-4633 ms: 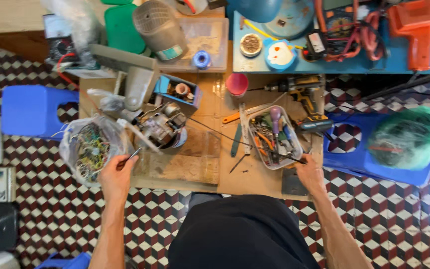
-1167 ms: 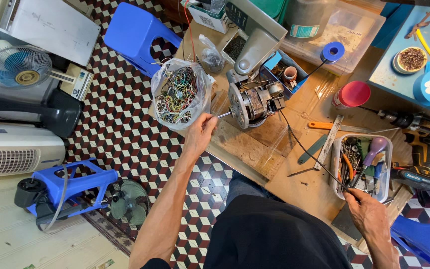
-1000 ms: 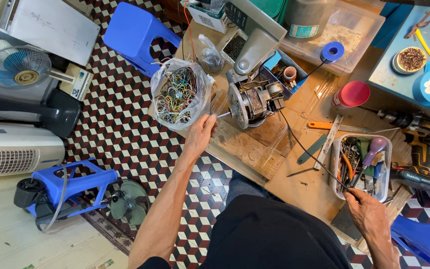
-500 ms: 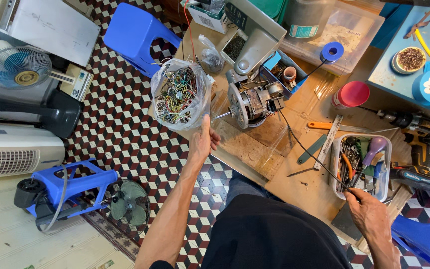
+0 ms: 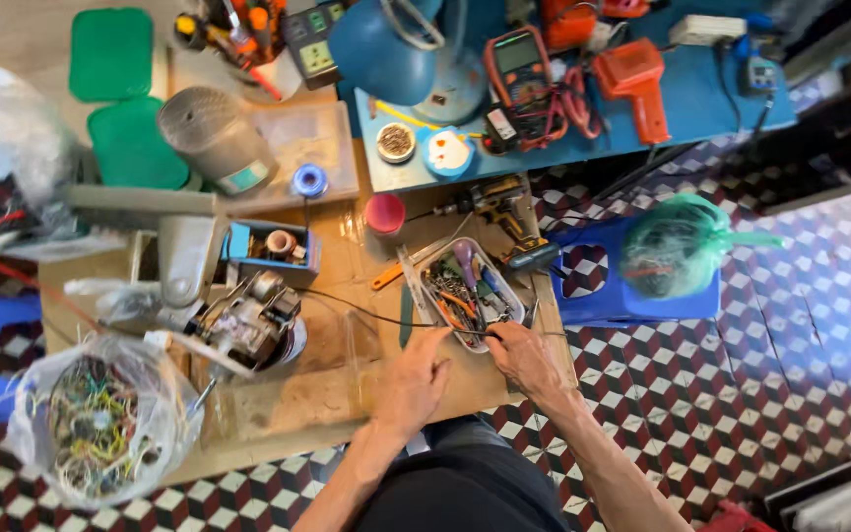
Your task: The person disassembles a small electric motor, cleans its internal components with a tissue, and reassembles it. They also handle a multimeter and various tools on a cluttered workbench.
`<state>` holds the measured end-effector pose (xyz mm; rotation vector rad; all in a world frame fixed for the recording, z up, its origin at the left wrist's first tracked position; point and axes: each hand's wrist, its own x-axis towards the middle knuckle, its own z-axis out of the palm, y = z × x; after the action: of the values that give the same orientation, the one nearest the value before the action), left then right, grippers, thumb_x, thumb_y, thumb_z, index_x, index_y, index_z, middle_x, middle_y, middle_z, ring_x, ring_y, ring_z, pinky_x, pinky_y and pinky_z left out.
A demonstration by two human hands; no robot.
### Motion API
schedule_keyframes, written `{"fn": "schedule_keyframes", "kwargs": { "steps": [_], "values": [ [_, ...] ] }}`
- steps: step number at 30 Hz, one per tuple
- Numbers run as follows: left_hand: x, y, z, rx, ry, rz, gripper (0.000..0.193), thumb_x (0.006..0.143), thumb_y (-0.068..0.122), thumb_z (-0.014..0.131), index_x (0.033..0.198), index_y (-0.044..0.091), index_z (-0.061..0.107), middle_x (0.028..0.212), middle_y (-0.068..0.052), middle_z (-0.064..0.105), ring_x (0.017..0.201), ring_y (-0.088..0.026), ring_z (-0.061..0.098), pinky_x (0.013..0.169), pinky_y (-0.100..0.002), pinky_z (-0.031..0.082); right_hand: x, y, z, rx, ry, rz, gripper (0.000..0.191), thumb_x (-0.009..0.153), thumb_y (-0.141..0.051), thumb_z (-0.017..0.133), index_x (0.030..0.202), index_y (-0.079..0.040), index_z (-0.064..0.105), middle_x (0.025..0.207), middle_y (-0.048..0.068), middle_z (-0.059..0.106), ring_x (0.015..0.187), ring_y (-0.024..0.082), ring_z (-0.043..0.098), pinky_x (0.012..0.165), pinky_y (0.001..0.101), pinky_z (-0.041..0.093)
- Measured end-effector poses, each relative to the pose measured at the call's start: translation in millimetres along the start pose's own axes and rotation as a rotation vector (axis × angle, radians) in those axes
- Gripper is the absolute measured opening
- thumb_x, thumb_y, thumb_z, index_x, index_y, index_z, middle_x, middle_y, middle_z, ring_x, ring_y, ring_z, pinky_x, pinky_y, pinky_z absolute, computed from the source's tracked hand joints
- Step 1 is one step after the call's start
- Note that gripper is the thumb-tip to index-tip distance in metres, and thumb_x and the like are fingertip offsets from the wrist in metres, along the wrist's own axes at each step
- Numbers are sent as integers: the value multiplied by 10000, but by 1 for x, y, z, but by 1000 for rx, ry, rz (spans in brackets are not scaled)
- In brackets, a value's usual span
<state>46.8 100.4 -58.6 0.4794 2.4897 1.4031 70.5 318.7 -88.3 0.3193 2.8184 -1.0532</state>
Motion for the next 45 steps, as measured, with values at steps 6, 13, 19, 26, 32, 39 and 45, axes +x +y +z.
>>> {"fn": "schedule_keyframes", "kwargs": {
  "steps": [6,13,19,26,32,39,45],
  "values": [
    [42,8,48,181,-241,244,346,843,110,713,1180,60,654,1096,-143,661,947,-361,663,757,-453,541,-44,-10,-1,46,218,95,258,924,-145,646,1165,-62,683,1117,173,716,1021,375,683,868,437,524],
    [19,9,14,-12,-271,185,278,849,319,785,804,51,724,787,-101,668,721,-296,676,656,-405,539,-34,64,-11,1696,990,602,434,944,-13,563,1368,-7,467,1324,194,480,1120,340,610,834,381,508],
    [10,-40,-43,114,-437,-7,400,955,431,637,878,53,743,795,-127,630,763,-323,634,691,-413,497,-71,115,-93,1930,1046,607,401,1039,-78,565,1363,84,393,1290,284,574,932,255,680,777,295,597],
    [-8,-106,-22,46,-364,132,375,1006,310,464,1265,136,674,981,-130,737,936,-371,665,801,-442,527,-102,130,-201,1498,873,496,189,1086,-225,548,1180,-64,524,1021,66,736,617,102,509,504,249,362],
    [13,-99,13,209,-303,-324,407,988,513,489,1098,284,807,917,6,827,917,-188,792,902,-324,598,-70,150,-308,1429,856,345,149,1111,-197,562,1120,-53,529,984,144,695,616,131,473,537,257,356],
    [30,-79,14,917,-6,382,530,812,166,613,1322,221,742,850,-117,761,619,-260,737,574,-462,592,-22,213,-440,1343,837,88,123,1152,-169,563,1192,-62,608,914,43,635,585,87,388,505,226,286],
    [41,-78,43,833,47,86,406,814,155,661,1212,173,739,846,-143,741,662,-295,727,656,-458,591,56,247,-515,1231,806,88,168,1144,-231,559,1144,-84,641,876,33,641,583,94,407,500,235,289]
  ]
}}
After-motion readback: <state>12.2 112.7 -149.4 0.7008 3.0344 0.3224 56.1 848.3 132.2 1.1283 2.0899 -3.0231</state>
